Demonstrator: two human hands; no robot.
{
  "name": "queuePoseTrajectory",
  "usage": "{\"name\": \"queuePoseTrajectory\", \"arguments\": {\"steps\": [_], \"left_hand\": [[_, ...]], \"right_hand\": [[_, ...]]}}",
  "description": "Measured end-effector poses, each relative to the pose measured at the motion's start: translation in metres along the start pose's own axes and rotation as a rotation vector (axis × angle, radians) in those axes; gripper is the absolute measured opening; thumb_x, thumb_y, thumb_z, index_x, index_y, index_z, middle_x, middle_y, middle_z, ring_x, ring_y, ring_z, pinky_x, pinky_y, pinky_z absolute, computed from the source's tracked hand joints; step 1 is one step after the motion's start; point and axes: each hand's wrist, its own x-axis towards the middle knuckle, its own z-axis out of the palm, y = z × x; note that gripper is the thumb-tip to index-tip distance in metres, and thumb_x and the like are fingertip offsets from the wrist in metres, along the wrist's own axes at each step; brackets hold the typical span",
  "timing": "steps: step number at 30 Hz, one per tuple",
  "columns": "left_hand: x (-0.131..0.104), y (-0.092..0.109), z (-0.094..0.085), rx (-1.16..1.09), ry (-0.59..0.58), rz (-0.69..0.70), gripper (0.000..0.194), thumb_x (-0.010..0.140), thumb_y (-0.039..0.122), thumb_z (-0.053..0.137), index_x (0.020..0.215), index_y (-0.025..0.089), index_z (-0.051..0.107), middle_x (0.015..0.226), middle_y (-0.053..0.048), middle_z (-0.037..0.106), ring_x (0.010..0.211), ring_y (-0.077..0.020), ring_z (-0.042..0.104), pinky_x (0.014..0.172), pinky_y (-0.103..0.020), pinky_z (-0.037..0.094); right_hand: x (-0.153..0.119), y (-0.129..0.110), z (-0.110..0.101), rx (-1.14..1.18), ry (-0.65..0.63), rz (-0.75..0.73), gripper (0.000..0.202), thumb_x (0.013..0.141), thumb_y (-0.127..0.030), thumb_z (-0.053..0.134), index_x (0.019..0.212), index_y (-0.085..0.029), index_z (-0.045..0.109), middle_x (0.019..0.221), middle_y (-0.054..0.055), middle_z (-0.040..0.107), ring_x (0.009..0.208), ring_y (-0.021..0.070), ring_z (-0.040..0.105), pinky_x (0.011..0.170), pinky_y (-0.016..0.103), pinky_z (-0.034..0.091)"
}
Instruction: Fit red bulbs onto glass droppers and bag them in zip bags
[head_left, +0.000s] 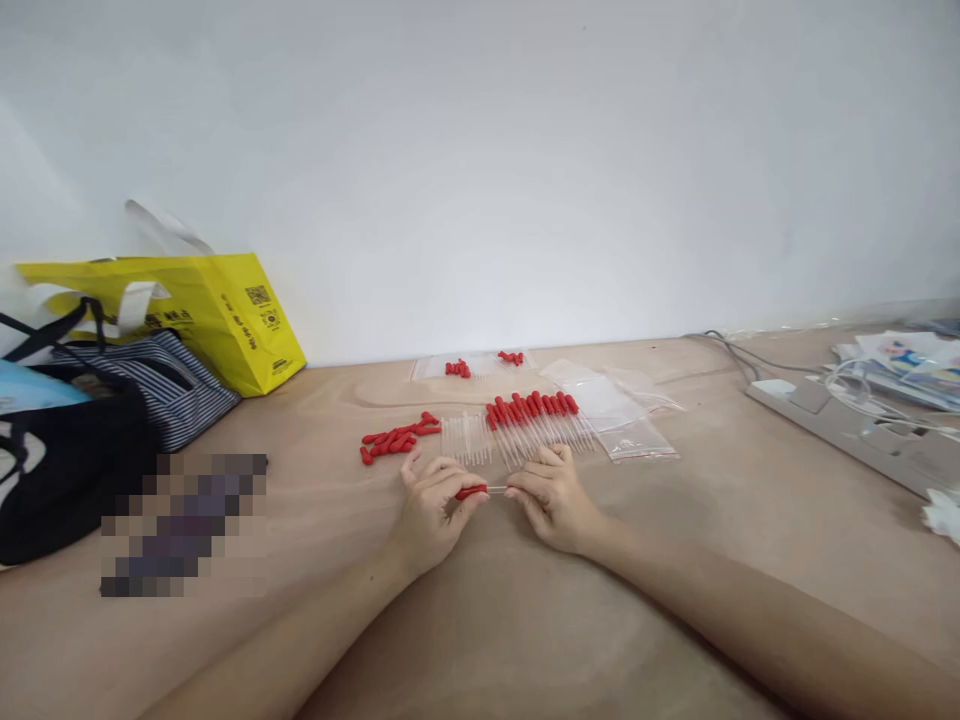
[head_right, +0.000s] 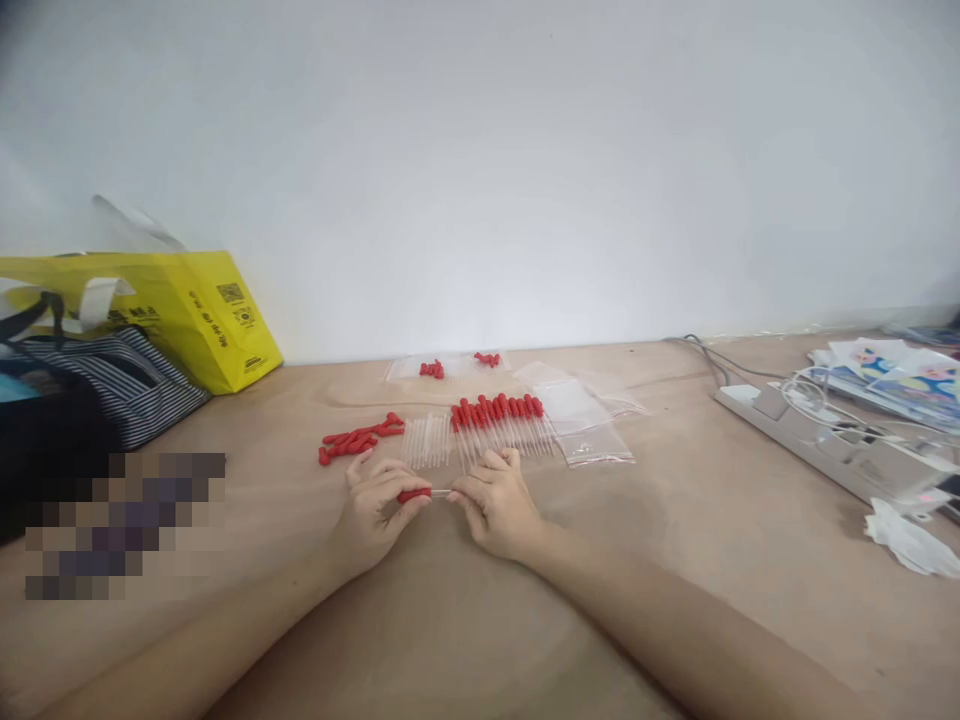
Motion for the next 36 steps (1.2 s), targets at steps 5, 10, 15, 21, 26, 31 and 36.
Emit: {"name": "queuePoseTrajectory", "arguments": {"steps": [5, 10, 15, 21, 26, 31, 36], "left_hand": [[0.001, 0.003, 0.001, -0.027, 0.005, 0.028, 0.007, 0.078, 0.027, 0.054, 0.074, 0.023, 0.059, 0.070, 0.005, 0.066, 0.078, -0.0143, 0.057, 0.100, -0.046, -0.001], [0.002, 0.004, 0.003, -0.029, 0.015, 0.021, 0.008, 0.077, 0.027, 0.054, 0.073, 0.023, 0.059, 0.069, 0.004, 0.066, 0.077, -0.0144, 0.057, 0.100, -0.046, 0.001], [0.003, 0.004, 0.003, -0.021, 0.008, -0.001, 0.008, 0.077, 0.028, 0.054, 0.073, 0.023, 0.060, 0.070, 0.005, 0.066, 0.077, -0.0143, 0.058, 0.100, -0.046, 0.002], [0.002, 0.005, 0.002, -0.012, -0.016, -0.021, 0.009, 0.077, 0.028, 0.053, 0.073, 0.023, 0.059, 0.071, 0.004, 0.066, 0.079, -0.0150, 0.057, 0.100, -0.046, 0.003], [0.004, 0.003, -0.003, 0.013, -0.043, -0.010, 0.011, 0.079, 0.028, 0.051, 0.073, 0.023, 0.059, 0.071, 0.003, 0.066, 0.081, -0.0159, 0.056, 0.099, -0.048, 0.002], [0.005, 0.001, -0.007, 0.050, -0.104, 0.024, 0.012, 0.080, 0.030, 0.050, 0.075, 0.024, 0.059, 0.073, 0.004, 0.066, 0.084, -0.0162, 0.055, 0.098, -0.048, 0.001], [0.004, -0.014, -0.006, 0.136, -0.063, -0.097, 0.033, 0.077, 0.040, 0.051, 0.107, 0.027, 0.050, 0.098, -0.002, 0.063, 0.098, -0.0217, 0.049, 0.094, -0.048, 0.012]], "right_hand": [[0.000, 0.000, 0.000, 0.043, -0.008, -0.023, 0.022, 0.084, -0.023, 0.041, 0.074, -0.016, 0.059, 0.060, 0.001, 0.056, 0.067, 0.0131, 0.039, 0.068, 0.031, 0.021], [0.002, 0.001, 0.001, 0.050, -0.034, -0.011, 0.023, 0.085, -0.024, 0.040, 0.074, -0.016, 0.059, 0.061, 0.002, 0.057, 0.068, 0.0138, 0.039, 0.068, 0.031, 0.021], [0.003, 0.001, 0.000, 0.041, -0.074, 0.013, 0.023, 0.085, -0.024, 0.040, 0.075, -0.016, 0.059, 0.061, 0.001, 0.056, 0.068, 0.0133, 0.040, 0.068, 0.030, 0.022], [0.004, 0.002, 0.000, 0.088, -0.129, 0.020, 0.025, 0.087, -0.025, 0.038, 0.077, -0.016, 0.059, 0.064, 0.002, 0.057, 0.070, 0.0136, 0.043, 0.068, 0.028, 0.025], [0.008, 0.005, -0.005, 0.014, -0.181, 0.005, 0.022, 0.084, -0.033, 0.045, 0.083, -0.021, 0.063, 0.074, 0.002, 0.058, 0.074, 0.0142, 0.043, 0.067, 0.029, 0.025], [0.008, -0.003, -0.010, -0.118, -0.257, 0.012, 0.017, 0.081, -0.030, 0.050, 0.076, -0.021, 0.065, 0.072, 0.003, 0.058, 0.074, 0.0150, 0.044, 0.066, 0.028, 0.026], [0.018, 0.011, -0.010, -0.153, -0.226, 0.248, 0.018, 0.080, -0.024, 0.049, 0.074, -0.020, 0.065, 0.073, 0.004, 0.062, 0.074, 0.0156, 0.051, 0.066, 0.027, 0.030]]}}
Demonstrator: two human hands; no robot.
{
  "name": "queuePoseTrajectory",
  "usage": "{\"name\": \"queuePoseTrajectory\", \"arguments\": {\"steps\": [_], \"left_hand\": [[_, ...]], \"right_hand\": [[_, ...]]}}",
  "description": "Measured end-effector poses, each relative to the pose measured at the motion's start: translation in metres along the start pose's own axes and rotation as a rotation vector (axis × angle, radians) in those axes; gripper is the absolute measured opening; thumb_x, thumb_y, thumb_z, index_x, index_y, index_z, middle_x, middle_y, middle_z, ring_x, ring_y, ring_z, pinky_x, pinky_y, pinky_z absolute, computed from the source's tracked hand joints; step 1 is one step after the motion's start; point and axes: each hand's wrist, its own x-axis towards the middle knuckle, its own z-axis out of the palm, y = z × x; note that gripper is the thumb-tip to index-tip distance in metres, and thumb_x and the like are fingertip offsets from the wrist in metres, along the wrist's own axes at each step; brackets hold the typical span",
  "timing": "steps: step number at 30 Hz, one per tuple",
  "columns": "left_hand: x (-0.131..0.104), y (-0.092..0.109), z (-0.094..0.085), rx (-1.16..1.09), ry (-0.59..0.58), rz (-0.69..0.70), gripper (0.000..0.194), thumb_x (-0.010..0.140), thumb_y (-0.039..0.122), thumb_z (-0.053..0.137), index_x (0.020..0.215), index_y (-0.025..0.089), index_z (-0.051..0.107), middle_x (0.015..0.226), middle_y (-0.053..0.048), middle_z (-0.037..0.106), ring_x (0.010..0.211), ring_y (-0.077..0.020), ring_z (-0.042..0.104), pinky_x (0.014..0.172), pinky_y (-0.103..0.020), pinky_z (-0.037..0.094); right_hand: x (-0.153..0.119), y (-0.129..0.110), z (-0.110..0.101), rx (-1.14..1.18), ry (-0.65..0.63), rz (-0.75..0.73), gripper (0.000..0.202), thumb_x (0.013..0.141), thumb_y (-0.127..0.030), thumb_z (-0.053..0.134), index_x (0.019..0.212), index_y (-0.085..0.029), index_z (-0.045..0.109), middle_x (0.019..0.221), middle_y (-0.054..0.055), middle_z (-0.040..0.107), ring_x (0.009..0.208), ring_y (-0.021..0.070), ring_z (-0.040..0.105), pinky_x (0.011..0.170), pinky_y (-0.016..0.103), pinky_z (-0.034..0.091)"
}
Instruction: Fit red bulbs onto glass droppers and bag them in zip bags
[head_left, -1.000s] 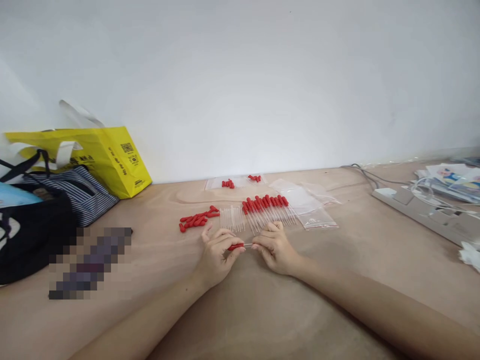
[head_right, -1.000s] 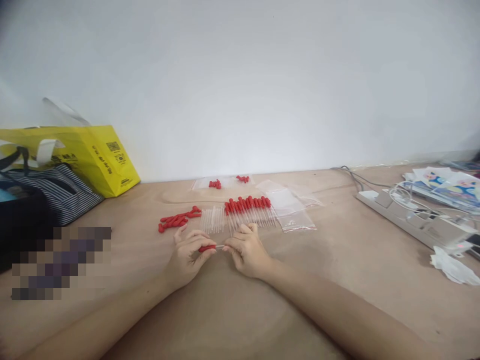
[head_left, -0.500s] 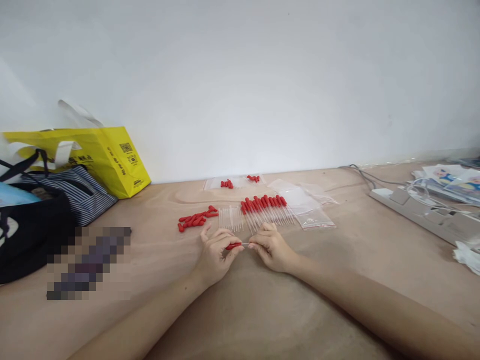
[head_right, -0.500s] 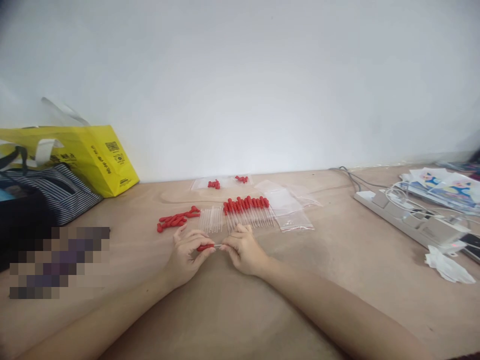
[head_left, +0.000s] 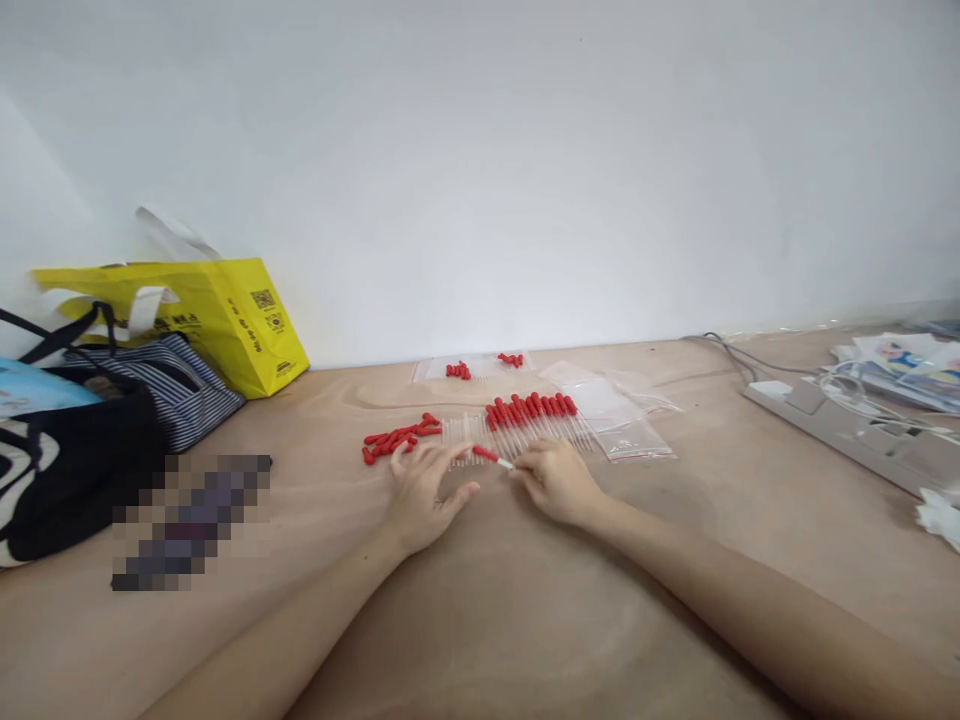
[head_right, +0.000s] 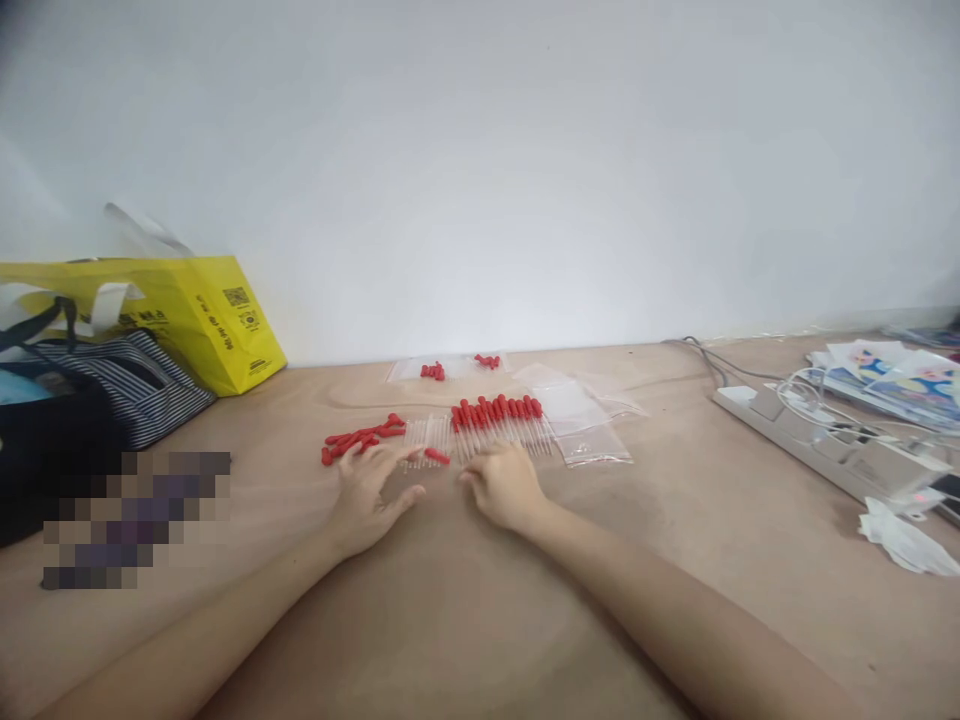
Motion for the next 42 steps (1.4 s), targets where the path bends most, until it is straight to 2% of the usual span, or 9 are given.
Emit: {"name": "queuePoseTrajectory", "arguments": {"steps": [2, 5, 9, 15, 22, 28, 33, 37, 42], "left_hand": [[0.001, -0.011, 0.000, 0.058, 0.057, -0.104, 0.033, 0.076, 0.041, 0.051, 0.105, 0.026, 0.051, 0.103, -0.004, 0.061, 0.100, -0.0235, 0.047, 0.092, -0.048, 0.016], [0.004, -0.030, -0.002, 0.150, 0.123, -0.277, 0.024, 0.075, 0.037, 0.051, 0.095, 0.024, 0.056, 0.099, -0.005, 0.061, 0.096, -0.0248, 0.049, 0.088, -0.046, 0.022], [0.007, -0.049, -0.006, 0.231, 0.142, -0.397, 0.019, 0.073, 0.034, 0.052, 0.088, 0.025, 0.060, 0.095, -0.005, 0.061, 0.093, -0.0263, 0.048, 0.085, -0.047, 0.024], [0.007, -0.057, -0.005, 0.263, 0.154, -0.392, 0.013, 0.073, 0.033, 0.053, 0.079, 0.027, 0.062, 0.093, -0.003, 0.060, 0.090, -0.0249, 0.047, 0.084, -0.046, 0.024], [0.013, -0.056, 0.002, 0.376, 0.166, -0.284, 0.015, 0.075, 0.032, 0.051, 0.084, 0.027, 0.063, 0.097, -0.004, 0.058, 0.094, -0.0254, 0.045, 0.086, -0.047, 0.023], [0.032, -0.056, 0.017, 0.441, 0.184, -0.208, 0.015, 0.077, 0.028, 0.049, 0.081, 0.026, 0.063, 0.102, -0.005, 0.056, 0.098, -0.0257, 0.043, 0.090, -0.050, 0.018], [0.041, -0.058, 0.023, 0.424, 0.169, -0.230, 0.015, 0.077, 0.026, 0.049, 0.074, 0.025, 0.063, 0.102, -0.006, 0.056, 0.099, -0.0269, 0.042, 0.089, -0.052, 0.018], [0.041, -0.062, 0.025, 0.393, 0.154, -0.232, 0.014, 0.075, 0.025, 0.050, 0.069, 0.024, 0.062, 0.101, -0.005, 0.056, 0.100, -0.0271, 0.041, 0.089, -0.051, 0.018], [0.042, -0.062, 0.025, 0.382, 0.162, -0.230, 0.013, 0.076, 0.025, 0.050, 0.069, 0.022, 0.060, 0.101, -0.005, 0.057, 0.098, -0.0275, 0.042, 0.088, -0.049, 0.020]], "right_hand": [[0.013, 0.009, 0.000, 0.018, 0.053, 0.195, 0.019, 0.080, -0.025, 0.047, 0.076, -0.019, 0.065, 0.076, 0.004, 0.064, 0.073, 0.0155, 0.054, 0.066, 0.026, 0.032], [0.032, 0.018, 0.002, 0.017, 0.087, 0.428, 0.020, 0.078, -0.030, 0.048, 0.083, -0.019, 0.065, 0.082, 0.004, 0.066, 0.078, 0.0170, 0.057, 0.067, 0.026, 0.034], [0.048, 0.016, 0.008, -0.054, 0.070, 0.572, 0.023, 0.077, -0.034, 0.047, 0.086, -0.021, 0.064, 0.083, 0.005, 0.066, 0.083, 0.0196, 0.058, 0.072, 0.030, 0.032], [0.057, 0.003, 0.014, -0.109, 0.035, 0.594, 0.025, 0.077, -0.035, 0.045, 0.082, -0.020, 0.064, 0.079, 0.006, 0.066, 0.082, 0.0194, 0.058, 0.074, 0.032, 0.029], [0.062, 0.000, 0.018, -0.143, 0.054, 0.584, 0.029, 0.075, -0.040, 0.045, 0.084, -0.017, 0.061, 0.077, 0.008, 0.065, 0.078, 0.0206, 0.057, 0.074, 0.034, 0.026], [0.061, -0.007, 0.018, -0.165, 0.149, 0.449, 0.024, 0.077, -0.037, 0.045, 0.081, -0.020, 0.061, 0.086, 0.006, 0.064, 0.085, 0.0199, 0.053, 0.077, 0.036, 0.023], [0.067, -0.020, 0.022, -0.161, 0.000, 0.378, 0.021, 0.073, -0.033, 0.049, 0.073, -0.020, 0.065, 0.078, 0.007, 0.065, 0.082, 0.0205, 0.054, 0.077, 0.036, 0.023], [0.076, -0.029, 0.023, -0.197, -0.060, 0.443, 0.020, 0.071, -0.029, 0.051, 0.075, -0.015, 0.065, 0.078, 0.011, 0.065, 0.079, 0.0213, 0.056, 0.078, 0.037, 0.023], [0.085, -0.035, 0.022, -0.174, -0.161, 0.519, 0.018, 0.067, -0.022, 0.052, 0.078, -0.015, 0.064, 0.081, 0.012, 0.065, 0.078, 0.0219, 0.059, 0.079, 0.038, 0.023]]}}
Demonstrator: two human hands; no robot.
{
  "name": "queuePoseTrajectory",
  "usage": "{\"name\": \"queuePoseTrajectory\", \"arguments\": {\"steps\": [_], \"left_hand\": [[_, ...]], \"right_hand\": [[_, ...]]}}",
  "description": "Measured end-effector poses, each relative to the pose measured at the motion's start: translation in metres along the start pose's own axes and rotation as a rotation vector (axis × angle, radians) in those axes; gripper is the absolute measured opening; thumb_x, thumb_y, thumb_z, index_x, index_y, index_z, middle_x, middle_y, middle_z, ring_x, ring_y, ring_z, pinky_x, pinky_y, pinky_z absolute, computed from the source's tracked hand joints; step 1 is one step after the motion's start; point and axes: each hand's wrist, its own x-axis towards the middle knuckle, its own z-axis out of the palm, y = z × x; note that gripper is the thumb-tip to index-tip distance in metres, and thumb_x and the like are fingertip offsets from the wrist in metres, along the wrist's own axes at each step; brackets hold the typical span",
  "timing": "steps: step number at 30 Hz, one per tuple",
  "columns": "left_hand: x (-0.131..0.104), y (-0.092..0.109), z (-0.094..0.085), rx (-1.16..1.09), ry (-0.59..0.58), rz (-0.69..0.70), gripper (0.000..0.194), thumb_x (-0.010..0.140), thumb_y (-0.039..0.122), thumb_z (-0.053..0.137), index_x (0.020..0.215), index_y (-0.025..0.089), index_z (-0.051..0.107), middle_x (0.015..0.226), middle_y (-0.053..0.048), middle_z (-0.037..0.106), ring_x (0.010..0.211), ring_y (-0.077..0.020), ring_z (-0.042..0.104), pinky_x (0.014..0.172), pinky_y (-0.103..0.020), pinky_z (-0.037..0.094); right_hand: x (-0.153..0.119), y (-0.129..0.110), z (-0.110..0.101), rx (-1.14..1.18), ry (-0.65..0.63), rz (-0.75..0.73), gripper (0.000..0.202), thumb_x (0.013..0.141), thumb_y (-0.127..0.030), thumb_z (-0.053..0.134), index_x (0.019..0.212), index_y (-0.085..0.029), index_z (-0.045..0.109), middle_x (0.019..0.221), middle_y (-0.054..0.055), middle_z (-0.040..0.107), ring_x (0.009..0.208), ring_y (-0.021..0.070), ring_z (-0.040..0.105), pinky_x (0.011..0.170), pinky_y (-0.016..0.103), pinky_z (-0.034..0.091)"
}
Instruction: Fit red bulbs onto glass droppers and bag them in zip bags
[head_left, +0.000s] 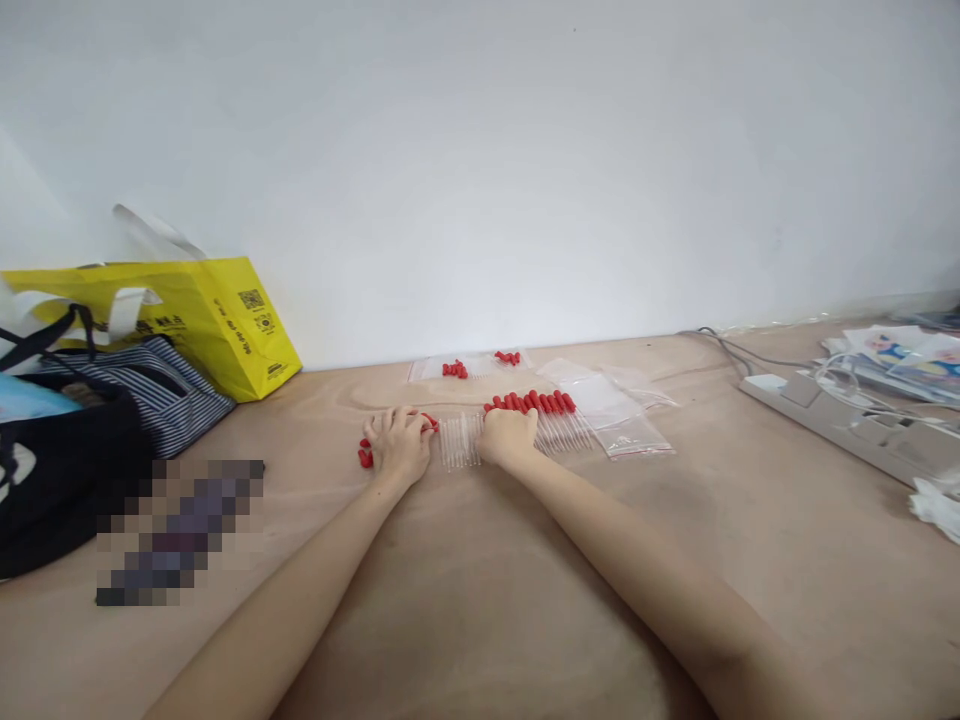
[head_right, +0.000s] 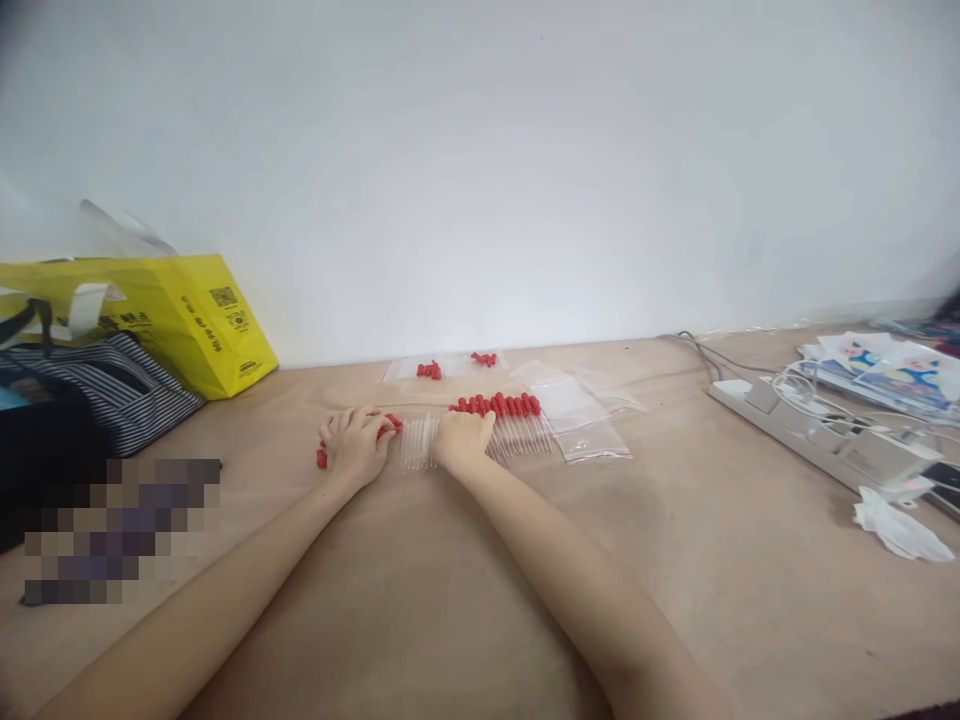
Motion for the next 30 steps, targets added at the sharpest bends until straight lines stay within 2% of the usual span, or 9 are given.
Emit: {"name": "queuePoseTrajectory", "arguments": {"steps": [4, 8, 11, 14, 17, 20, 23, 26, 30], "left_hand": [[-0.001, 0.002, -0.006, -0.010, 0.027, -0.011, 0.012, 0.078, 0.025, 0.047, 0.075, 0.021, 0.058, 0.099, -0.006, 0.058, 0.097, -0.0264, 0.044, 0.089, -0.046, 0.021], [-0.010, 0.003, -0.018, -0.060, 0.092, -0.015, 0.015, 0.080, 0.028, 0.044, 0.080, 0.020, 0.057, 0.094, -0.006, 0.060, 0.093, -0.0248, 0.047, 0.088, -0.043, 0.023], [-0.024, 0.006, -0.031, -0.144, 0.116, 0.059, 0.014, 0.080, 0.027, 0.044, 0.079, 0.019, 0.056, 0.087, -0.005, 0.063, 0.090, -0.0234, 0.050, 0.087, -0.043, 0.024], [-0.041, 0.012, -0.045, -0.205, 0.043, 0.179, 0.012, 0.080, 0.024, 0.045, 0.077, 0.019, 0.055, 0.080, -0.003, 0.064, 0.086, -0.0209, 0.053, 0.090, -0.044, 0.021], [-0.055, 0.019, -0.057, -0.253, -0.037, 0.258, 0.011, 0.080, 0.025, 0.046, 0.075, 0.021, 0.056, 0.075, -0.001, 0.064, 0.083, -0.0196, 0.054, 0.093, -0.046, 0.016], [-0.061, 0.025, -0.065, -0.293, -0.110, 0.291, 0.011, 0.080, 0.025, 0.047, 0.075, 0.022, 0.057, 0.075, 0.001, 0.065, 0.081, -0.0181, 0.055, 0.094, -0.046, 0.014], [-0.062, 0.027, -0.067, -0.321, -0.164, 0.304, 0.010, 0.080, 0.025, 0.048, 0.077, 0.023, 0.058, 0.077, 0.002, 0.065, 0.078, -0.0165, 0.055, 0.094, -0.046, 0.013], [-0.060, 0.026, -0.065, -0.338, -0.200, 0.302, 0.011, 0.080, 0.027, 0.048, 0.079, 0.025, 0.058, 0.079, 0.002, 0.065, 0.080, -0.0169, 0.054, 0.093, -0.046, 0.015], [-0.059, 0.024, -0.061, -0.349, -0.248, 0.288, 0.012, 0.079, 0.029, 0.049, 0.082, 0.025, 0.060, 0.084, 0.000, 0.065, 0.084, -0.0182, 0.053, 0.089, -0.045, 0.020]], "right_hand": [[0.003, -0.002, 0.000, 0.007, -0.020, 0.015, 0.020, 0.068, -0.027, 0.052, 0.079, -0.015, 0.064, 0.083, 0.011, 0.065, 0.078, 0.0229, 0.059, 0.080, 0.040, 0.023], [0.003, -0.002, 0.000, 0.013, -0.036, 0.018, 0.025, 0.072, -0.033, 0.049, 0.079, -0.015, 0.064, 0.085, 0.012, 0.065, 0.079, 0.0232, 0.059, 0.082, 0.042, 0.023], [0.001, -0.002, 0.000, 0.013, -0.029, 0.009, 0.024, 0.073, -0.031, 0.048, 0.078, -0.015, 0.064, 0.084, 0.012, 0.065, 0.079, 0.0224, 0.058, 0.083, 0.041, 0.023], [-0.004, 0.003, -0.004, 0.012, 0.006, -0.013, 0.024, 0.074, -0.030, 0.047, 0.079, -0.014, 0.064, 0.083, 0.012, 0.065, 0.080, 0.0223, 0.057, 0.082, 0.039, 0.024], [-0.017, 0.020, -0.007, 0.076, 0.101, -0.131, 0.024, 0.076, -0.031, 0.046, 0.074, -0.015, 0.064, 0.079, 0.010, 0.064, 0.079, 0.0211, 0.055, 0.075, 0.034, 0.028], [-0.036, 0.047, -0.007, 0.223, 0.197, -0.379, 0.022, 0.078, -0.034, 0.049, 0.070, -0.018, 0.063, 0.073, 0.005, 0.062, 0.074, 0.0165, 0.051, 0.068, 0.028, 0.029], [-0.056, 0.078, -0.004, 0.301, 0.232, -0.574, 0.022, 0.079, -0.034, 0.052, 0.069, -0.018, 0.063, 0.061, 0.002, 0.057, 0.067, 0.0139, 0.047, 0.064, 0.026, 0.028], [-0.068, 0.100, 0.001, 0.296, 0.212, -0.626, 0.021, 0.078, -0.035, 0.054, 0.069, -0.021, 0.065, 0.059, 0.001, 0.055, 0.066, 0.0137, 0.045, 0.064, 0.027, 0.027], [-0.068, 0.112, 0.006, 0.267, 0.181, -0.595, 0.017, 0.076, -0.038, 0.056, 0.072, -0.026, 0.068, 0.059, 0.000, 0.056, 0.066, 0.0138, 0.045, 0.065, 0.027, 0.027]]}}
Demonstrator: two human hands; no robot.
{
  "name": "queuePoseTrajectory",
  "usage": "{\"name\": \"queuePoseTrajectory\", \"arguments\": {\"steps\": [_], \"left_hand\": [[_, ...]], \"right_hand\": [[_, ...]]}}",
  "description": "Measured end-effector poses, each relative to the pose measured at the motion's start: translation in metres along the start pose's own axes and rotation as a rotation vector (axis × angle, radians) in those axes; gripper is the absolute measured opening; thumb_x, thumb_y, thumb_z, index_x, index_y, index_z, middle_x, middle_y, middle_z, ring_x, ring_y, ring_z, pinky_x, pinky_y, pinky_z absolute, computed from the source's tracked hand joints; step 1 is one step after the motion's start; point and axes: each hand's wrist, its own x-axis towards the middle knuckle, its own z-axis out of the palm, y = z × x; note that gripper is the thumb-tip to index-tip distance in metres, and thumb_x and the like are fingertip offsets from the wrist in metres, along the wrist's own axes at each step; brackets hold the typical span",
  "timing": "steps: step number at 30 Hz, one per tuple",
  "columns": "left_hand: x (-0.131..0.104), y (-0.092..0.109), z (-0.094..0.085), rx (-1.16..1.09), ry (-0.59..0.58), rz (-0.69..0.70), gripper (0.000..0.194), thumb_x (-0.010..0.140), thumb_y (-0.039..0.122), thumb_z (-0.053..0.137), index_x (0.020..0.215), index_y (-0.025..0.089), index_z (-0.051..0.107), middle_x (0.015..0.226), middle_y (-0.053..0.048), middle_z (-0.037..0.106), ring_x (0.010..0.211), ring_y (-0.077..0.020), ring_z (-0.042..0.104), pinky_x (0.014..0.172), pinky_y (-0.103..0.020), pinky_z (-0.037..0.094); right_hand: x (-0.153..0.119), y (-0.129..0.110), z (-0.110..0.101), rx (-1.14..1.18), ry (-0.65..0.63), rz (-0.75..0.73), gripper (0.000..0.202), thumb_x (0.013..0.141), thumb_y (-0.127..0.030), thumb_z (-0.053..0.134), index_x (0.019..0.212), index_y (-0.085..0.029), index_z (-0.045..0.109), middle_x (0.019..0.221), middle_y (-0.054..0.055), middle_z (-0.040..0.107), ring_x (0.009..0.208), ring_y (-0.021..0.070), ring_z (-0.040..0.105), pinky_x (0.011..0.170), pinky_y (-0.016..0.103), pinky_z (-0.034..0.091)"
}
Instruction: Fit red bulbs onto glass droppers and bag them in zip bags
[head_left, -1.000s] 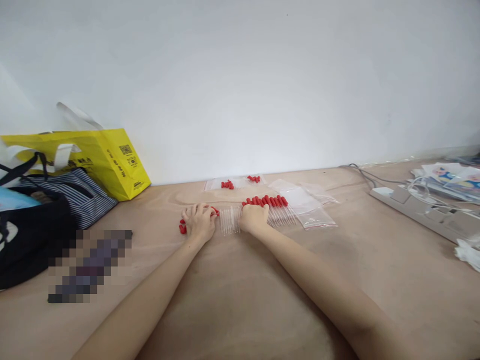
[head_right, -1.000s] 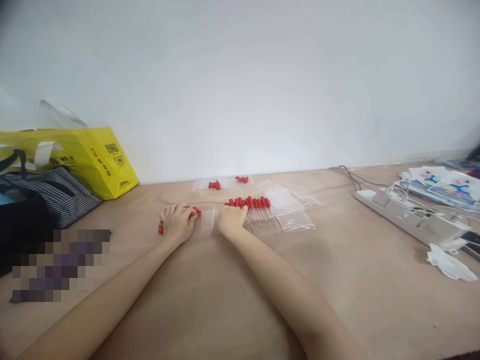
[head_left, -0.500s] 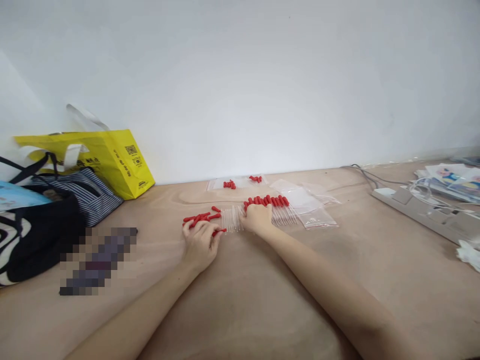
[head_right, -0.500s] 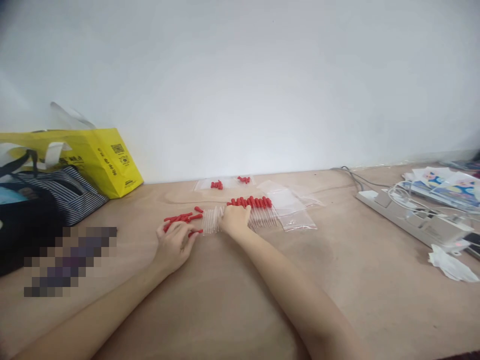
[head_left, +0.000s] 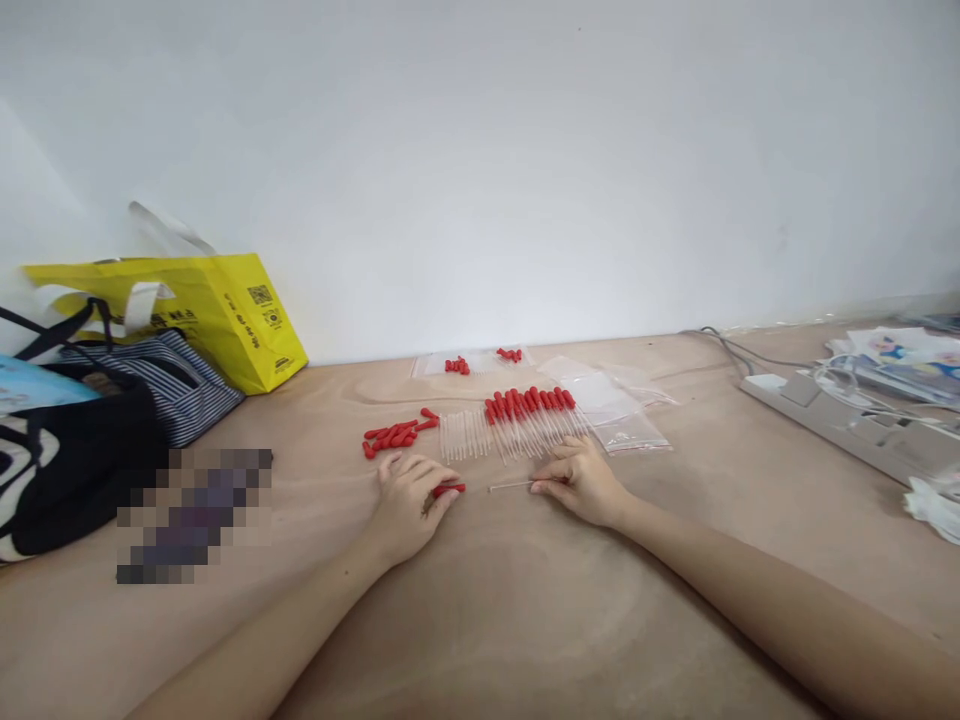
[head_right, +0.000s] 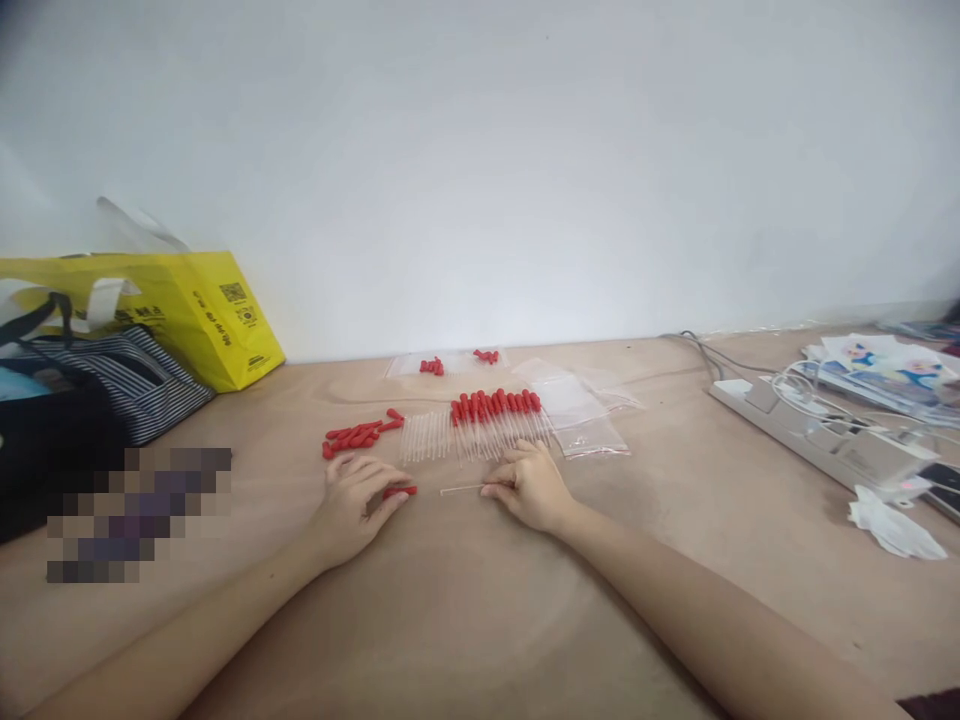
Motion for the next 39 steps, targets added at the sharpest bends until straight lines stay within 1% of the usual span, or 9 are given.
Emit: {"name": "queuePoseTrajectory", "arguments": {"steps": [3, 8, 13, 17, 21, 27, 30, 34, 39], "left_hand": [[0.000, -0.003, 0.002, 0.007, -0.014, -0.013, 0.012, 0.079, 0.030, 0.050, 0.082, 0.027, 0.061, 0.087, 0.001, 0.064, 0.087, -0.0187, 0.052, 0.087, -0.044, 0.022], [0.001, -0.007, 0.004, 0.029, 0.017, -0.003, 0.014, 0.078, 0.030, 0.050, 0.080, 0.028, 0.064, 0.086, 0.000, 0.063, 0.089, -0.0197, 0.051, 0.085, -0.043, 0.023], [0.001, -0.008, 0.004, 0.016, 0.026, 0.003, 0.014, 0.079, 0.029, 0.050, 0.080, 0.028, 0.064, 0.087, 0.000, 0.063, 0.089, -0.0199, 0.050, 0.085, -0.042, 0.024], [0.002, -0.008, 0.004, 0.009, 0.023, 0.003, 0.015, 0.079, 0.029, 0.050, 0.080, 0.028, 0.064, 0.087, 0.000, 0.063, 0.089, -0.0200, 0.050, 0.084, -0.042, 0.025], [0.002, -0.008, 0.004, -0.003, 0.020, 0.008, 0.015, 0.078, 0.028, 0.050, 0.079, 0.027, 0.064, 0.087, -0.001, 0.063, 0.088, -0.0194, 0.051, 0.085, -0.041, 0.026], [0.002, -0.007, 0.004, -0.010, 0.011, 0.003, 0.015, 0.079, 0.028, 0.049, 0.079, 0.026, 0.064, 0.087, -0.001, 0.063, 0.088, -0.0200, 0.050, 0.083, -0.041, 0.027], [0.002, -0.007, 0.003, -0.013, -0.002, -0.001, 0.015, 0.079, 0.027, 0.049, 0.080, 0.026, 0.064, 0.088, -0.001, 0.063, 0.089, -0.0205, 0.050, 0.083, -0.042, 0.027], [0.002, -0.007, 0.003, -0.011, -0.011, -0.019, 0.015, 0.079, 0.028, 0.049, 0.082, 0.026, 0.064, 0.089, -0.001, 0.062, 0.090, -0.0212, 0.050, 0.083, -0.042, 0.028], [0.003, -0.008, 0.005, -0.019, -0.017, -0.027, 0.017, 0.077, 0.032, 0.052, 0.087, 0.025, 0.063, 0.090, -0.002, 0.062, 0.090, -0.0216, 0.050, 0.081, -0.041, 0.030]], "right_hand": [[0.006, 0.005, 0.004, 0.027, -0.016, 0.044, 0.016, 0.075, -0.039, 0.057, 0.072, -0.028, 0.069, 0.060, 0.000, 0.058, 0.066, 0.0139, 0.047, 0.064, 0.026, 0.029], [0.021, 0.010, 0.012, 0.079, -0.021, 0.148, 0.015, 0.072, -0.038, 0.060, 0.073, -0.027, 0.070, 0.064, 0.000, 0.062, 0.067, 0.0137, 0.052, 0.062, 0.024, 0.032], [0.032, 0.009, 0.017, 0.097, -0.011, 0.216, 0.015, 0.072, -0.037, 0.060, 0.071, -0.025, 0.070, 0.067, 0.000, 0.064, 0.065, 0.0132, 0.053, 0.061, 0.024, 0.033], [0.032, 0.005, 0.015, 0.089, -0.016, 0.181, 0.013, 0.071, -0.037, 0.061, 0.072, -0.027, 0.070, 0.069, -0.001, 0.065, 0.072, 0.0145, 0.053, 0.067, 0.026, 0.031], [0.025, 0.003, 0.009, 0.053, -0.031, 0.156, 0.011, 0.071, -0.039, 0.061, 0.070, -0.031, 0.069, 0.066, -0.002, 0.062, 0.075, 0.0150, 0.052, 0.070, 0.027, 0.030], [0.029, 0.003, 0.009, 0.136, -0.049, 0.245, 0.010, 0.068, -0.033, 0.064, 0.063, -0.026, 0.068, 0.067, -0.002, 0.065, 0.069, 0.0132, 0.053, 0.065, 0.024, 0.033], [0.034, 0.004, 0.012, 0.142, -0.041, 0.250, 0.010, 0.068, -0.032, 0.063, 0.064, -0.024, 0.068, 0.067, -0.001, 0.065, 0.067, 0.0130, 0.053, 0.062, 0.024, 0.034], [0.033, 0.007, 0.013, 0.133, -0.014, 0.224, 0.013, 0.068, -0.035, 0.063, 0.065, -0.023, 0.068, 0.065, 0.000, 0.063, 0.065, 0.0127, 0.051, 0.061, 0.023, 0.034], [0.033, 0.003, 0.014, 0.165, 0.011, 0.193, 0.023, 0.063, -0.042, 0.066, 0.073, -0.022, 0.067, 0.063, -0.001, 0.059, 0.064, 0.0125, 0.050, 0.062, 0.024, 0.034]]}}
